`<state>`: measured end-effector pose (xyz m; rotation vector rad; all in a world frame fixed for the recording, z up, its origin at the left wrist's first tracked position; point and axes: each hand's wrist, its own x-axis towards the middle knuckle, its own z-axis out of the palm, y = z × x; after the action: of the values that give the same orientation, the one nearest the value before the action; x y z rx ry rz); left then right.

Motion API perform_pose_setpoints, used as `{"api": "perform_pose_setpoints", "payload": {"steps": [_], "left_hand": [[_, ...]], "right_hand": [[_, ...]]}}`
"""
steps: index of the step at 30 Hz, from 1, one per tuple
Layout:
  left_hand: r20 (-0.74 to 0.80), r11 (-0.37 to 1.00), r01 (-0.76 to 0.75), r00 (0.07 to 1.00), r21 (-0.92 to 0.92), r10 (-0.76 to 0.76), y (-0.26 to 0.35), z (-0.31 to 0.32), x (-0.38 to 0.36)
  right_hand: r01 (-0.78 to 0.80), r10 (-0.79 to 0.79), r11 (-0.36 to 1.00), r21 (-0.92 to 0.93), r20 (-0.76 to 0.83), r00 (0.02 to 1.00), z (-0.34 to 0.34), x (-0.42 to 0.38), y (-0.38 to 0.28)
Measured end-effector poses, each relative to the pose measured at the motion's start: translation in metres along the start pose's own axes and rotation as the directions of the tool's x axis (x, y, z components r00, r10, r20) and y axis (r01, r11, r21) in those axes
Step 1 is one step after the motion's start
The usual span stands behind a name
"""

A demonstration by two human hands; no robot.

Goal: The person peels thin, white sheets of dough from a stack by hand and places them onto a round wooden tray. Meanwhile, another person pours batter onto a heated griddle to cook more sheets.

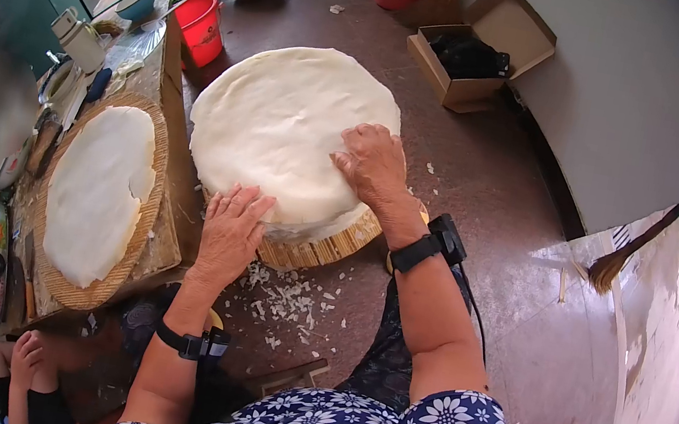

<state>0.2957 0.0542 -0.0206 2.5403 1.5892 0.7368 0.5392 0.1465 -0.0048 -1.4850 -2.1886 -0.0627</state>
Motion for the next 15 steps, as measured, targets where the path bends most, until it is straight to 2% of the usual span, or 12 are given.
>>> {"api": "perform_pose_setpoints", "payload": {"steps": [1,3,4,6,7,9,11,13,15], "left_hand": [[0.037,1.0,0.018,0.999,0.014,-0.018,0.0,0.0,-0.001],[0.074,0.999,0.026,0.997,0.022,-0.027,0.001,0.0,-0.001],[0.085,0.999,0.031,0.996,0.022,-0.033,0.001,-0.001,-0.001],[0.094,0.999,0.031,0.995,0.017,-0.032,0.002,0.0,-0.001],[0.091,0.999,0.026,0.995,0.025,-0.029,0.003,0.0,-0.001],[0.087,0.999,0.012,0.996,0.031,-0.015,0.004,0.0,-0.001],[0.122,0.998,0.0,0.993,0.064,-0.007,0.005,-0.001,-0.001],[0.121,0.998,-0.004,0.993,0.063,-0.004,0.005,-0.001,-0.002],[0.118,0.998,-0.001,0.993,0.065,-0.006,0.005,-0.002,-0.003]], "right_hand": [[-0.007,0.007,1.0,-0.013,-0.005,1.0,-0.001,0.0,0.007],[-0.114,0.153,0.964,0.239,-0.154,0.976,-0.001,0.003,0.023],[-0.119,0.158,0.966,0.231,-0.157,0.975,-0.006,0.006,0.031],[-0.423,0.516,0.83,0.365,-0.21,0.831,-0.017,0.009,0.048],[-0.425,0.518,0.83,0.362,-0.216,0.828,-0.017,0.01,0.052],[-0.481,0.605,0.748,0.457,-0.171,0.778,-0.011,0.009,0.059],[-0.481,0.6,0.748,0.457,-0.156,0.785,-0.002,0.008,0.061],[-0.535,0.639,0.683,0.496,-0.052,0.767,0.007,0.007,0.062],[-0.563,0.674,0.662,0.494,-0.065,0.736,0.018,0.006,0.072]]}}
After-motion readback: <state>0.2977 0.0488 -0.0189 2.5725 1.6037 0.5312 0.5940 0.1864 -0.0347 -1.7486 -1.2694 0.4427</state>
